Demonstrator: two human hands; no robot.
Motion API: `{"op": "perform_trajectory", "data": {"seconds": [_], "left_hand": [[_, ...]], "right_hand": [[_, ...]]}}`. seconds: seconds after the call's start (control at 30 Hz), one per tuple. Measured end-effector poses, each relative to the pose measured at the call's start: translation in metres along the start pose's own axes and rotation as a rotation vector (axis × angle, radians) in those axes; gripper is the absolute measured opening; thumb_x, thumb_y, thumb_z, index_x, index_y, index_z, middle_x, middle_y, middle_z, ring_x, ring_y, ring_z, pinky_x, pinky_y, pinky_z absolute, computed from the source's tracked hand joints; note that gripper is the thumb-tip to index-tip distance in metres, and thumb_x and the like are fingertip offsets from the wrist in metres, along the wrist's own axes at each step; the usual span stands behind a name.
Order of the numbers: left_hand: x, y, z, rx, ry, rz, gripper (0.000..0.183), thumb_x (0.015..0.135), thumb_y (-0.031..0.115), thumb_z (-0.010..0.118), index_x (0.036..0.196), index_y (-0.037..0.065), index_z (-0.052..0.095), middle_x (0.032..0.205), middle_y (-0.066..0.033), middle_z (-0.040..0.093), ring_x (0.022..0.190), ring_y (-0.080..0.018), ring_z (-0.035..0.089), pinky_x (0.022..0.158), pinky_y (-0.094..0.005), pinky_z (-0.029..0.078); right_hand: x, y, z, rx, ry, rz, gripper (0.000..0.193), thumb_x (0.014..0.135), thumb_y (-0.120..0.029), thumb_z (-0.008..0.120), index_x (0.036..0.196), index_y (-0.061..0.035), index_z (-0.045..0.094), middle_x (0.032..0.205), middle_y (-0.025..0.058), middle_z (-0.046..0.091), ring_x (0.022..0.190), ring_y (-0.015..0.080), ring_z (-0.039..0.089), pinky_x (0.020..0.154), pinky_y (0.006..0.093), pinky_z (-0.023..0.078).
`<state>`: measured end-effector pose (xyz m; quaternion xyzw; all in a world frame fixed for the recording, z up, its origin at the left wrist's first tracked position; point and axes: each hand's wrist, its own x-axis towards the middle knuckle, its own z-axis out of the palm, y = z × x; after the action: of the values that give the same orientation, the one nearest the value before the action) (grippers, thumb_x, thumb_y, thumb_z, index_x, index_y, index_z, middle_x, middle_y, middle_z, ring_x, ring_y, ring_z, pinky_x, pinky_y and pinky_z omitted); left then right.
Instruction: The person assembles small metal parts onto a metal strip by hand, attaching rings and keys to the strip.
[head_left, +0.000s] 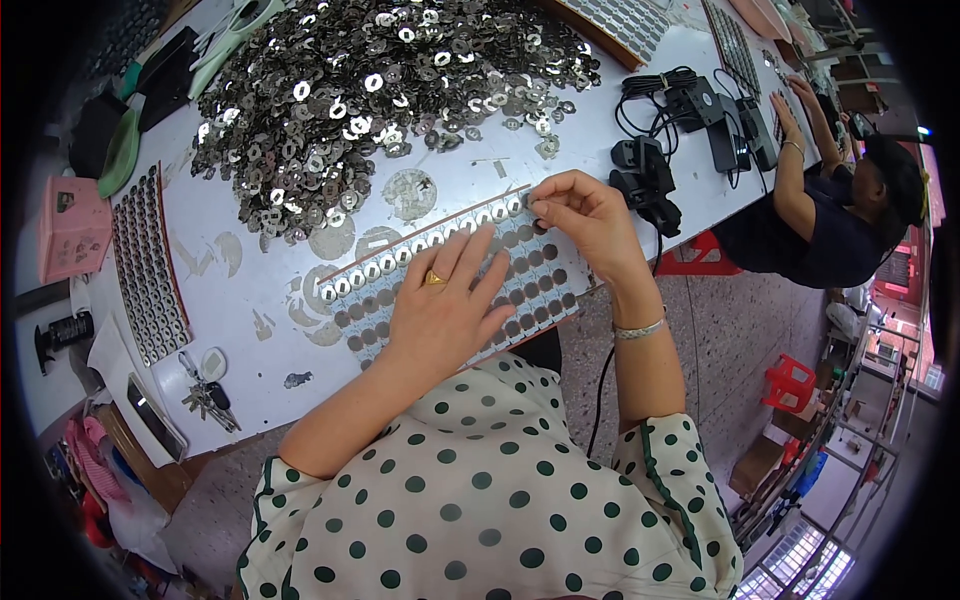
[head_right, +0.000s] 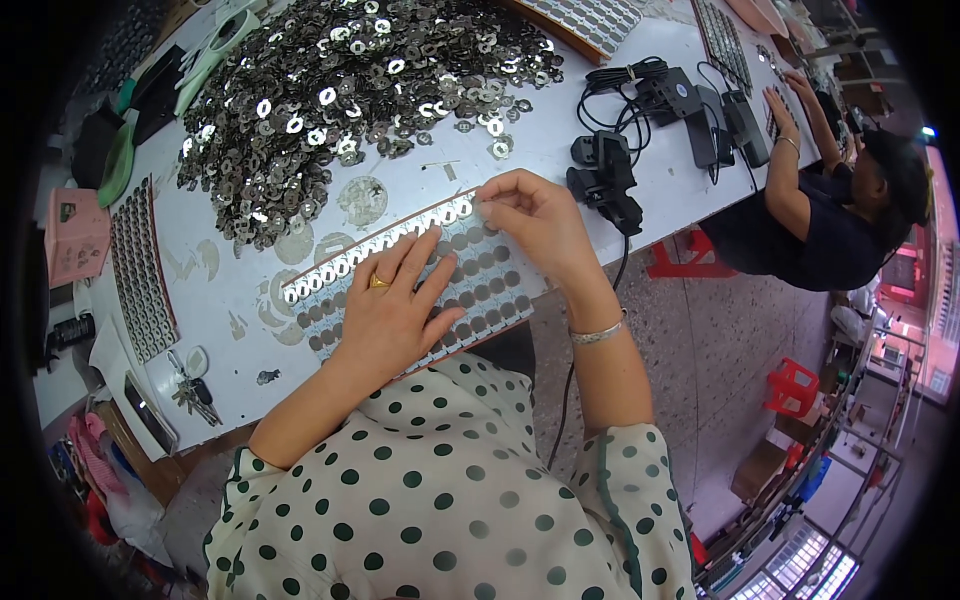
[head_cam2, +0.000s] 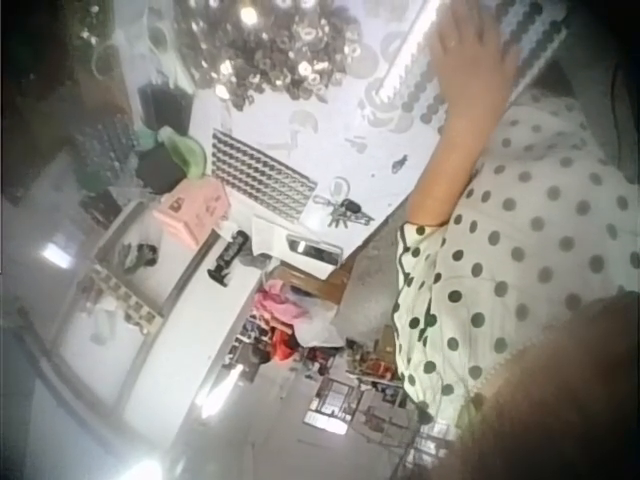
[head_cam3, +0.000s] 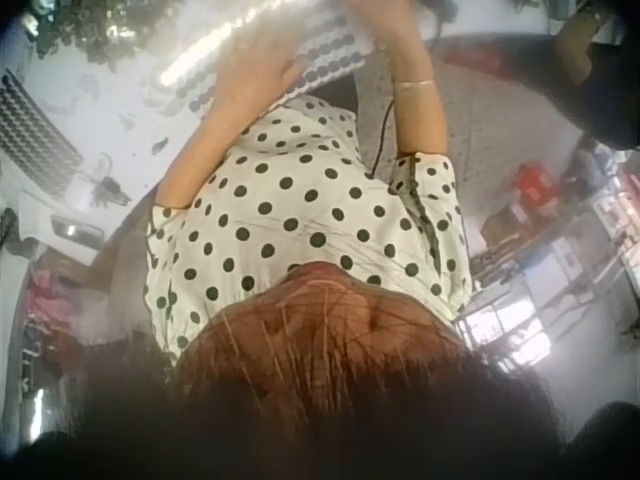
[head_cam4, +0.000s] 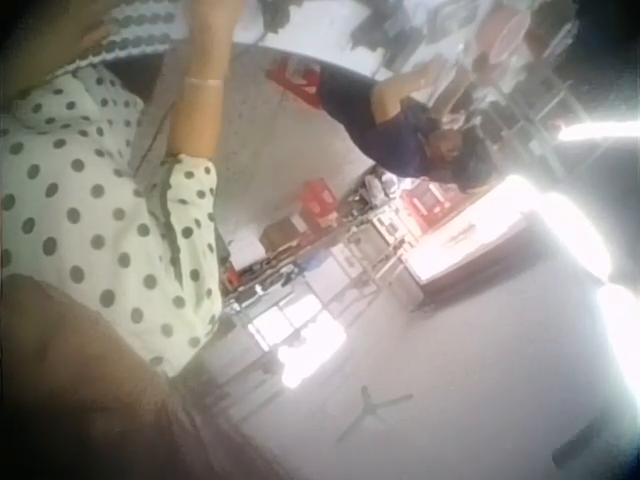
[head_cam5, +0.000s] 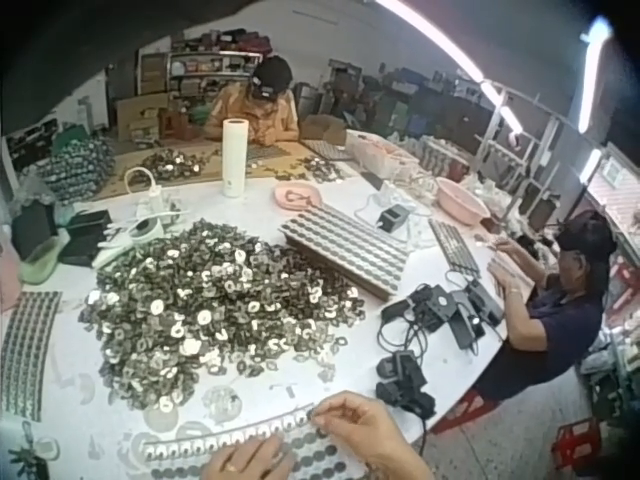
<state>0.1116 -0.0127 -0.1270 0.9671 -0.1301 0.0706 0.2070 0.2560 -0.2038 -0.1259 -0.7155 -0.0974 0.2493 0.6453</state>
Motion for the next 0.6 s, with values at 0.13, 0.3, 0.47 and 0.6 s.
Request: {"op": "perform_trajectory", "data": {"seconds": [0.13, 0.3, 0.47, 0.6], "left_hand": [[-0.001, -0.002, 0.001, 0.0, -0.021, 0.005, 0.058, 0.087, 0.049, 0.073, 0.132, 0.013, 0.065, 0.154, -0.0104, 0.049, 0.137, -0.0279, 0.048, 0.108, -0.0434, 0.038], [-0.002, -0.004, 0.001, -0.03, -0.008, 0.021, 0.06, 0.088, 0.051, 0.071, 0.131, 0.009, 0.064, 0.153, -0.0133, 0.048, 0.138, -0.0283, 0.045, 0.112, -0.0443, 0.036], [-0.002, -0.003, 0.003, -0.034, 0.002, 0.019, 0.061, 0.087, 0.051, 0.071, 0.131, 0.01, 0.064, 0.153, -0.0129, 0.049, 0.138, -0.028, 0.045, 0.112, -0.044, 0.035], [-0.003, -0.004, 0.005, -0.032, 0.015, 0.015, 0.061, 0.087, 0.051, 0.071, 0.132, 0.01, 0.064, 0.153, -0.012, 0.048, 0.138, -0.0275, 0.045, 0.113, -0.0439, 0.034]], "right_hand": [[0.005, -0.012, -0.001, -0.26, 0.052, -0.015, 0.011, 0.091, -0.003, 0.071, 0.101, 0.0012, 0.073, 0.083, 0.0001, 0.07, 0.076, 0.0056, 0.061, 0.07, 0.022, 0.05], [0.016, -0.026, -0.005, -0.458, -0.135, 0.008, 0.014, 0.089, 0.003, 0.07, 0.103, 0.0012, 0.072, 0.082, -0.0021, 0.066, 0.073, 0.0031, 0.06, 0.065, 0.0198, 0.049], [0.02, -0.025, -0.001, -0.449, -0.134, -0.048, 0.012, 0.089, 0.004, 0.07, 0.101, 0.0011, 0.071, 0.083, -0.001, 0.067, 0.073, 0.0037, 0.061, 0.065, 0.0202, 0.05], [0.019, -0.016, -0.002, -0.425, -0.084, -0.078, 0.014, 0.089, 0.004, 0.072, 0.102, 0.0011, 0.072, 0.082, -0.0005, 0.067, 0.074, 0.0049, 0.063, 0.068, 0.0207, 0.052]]}}
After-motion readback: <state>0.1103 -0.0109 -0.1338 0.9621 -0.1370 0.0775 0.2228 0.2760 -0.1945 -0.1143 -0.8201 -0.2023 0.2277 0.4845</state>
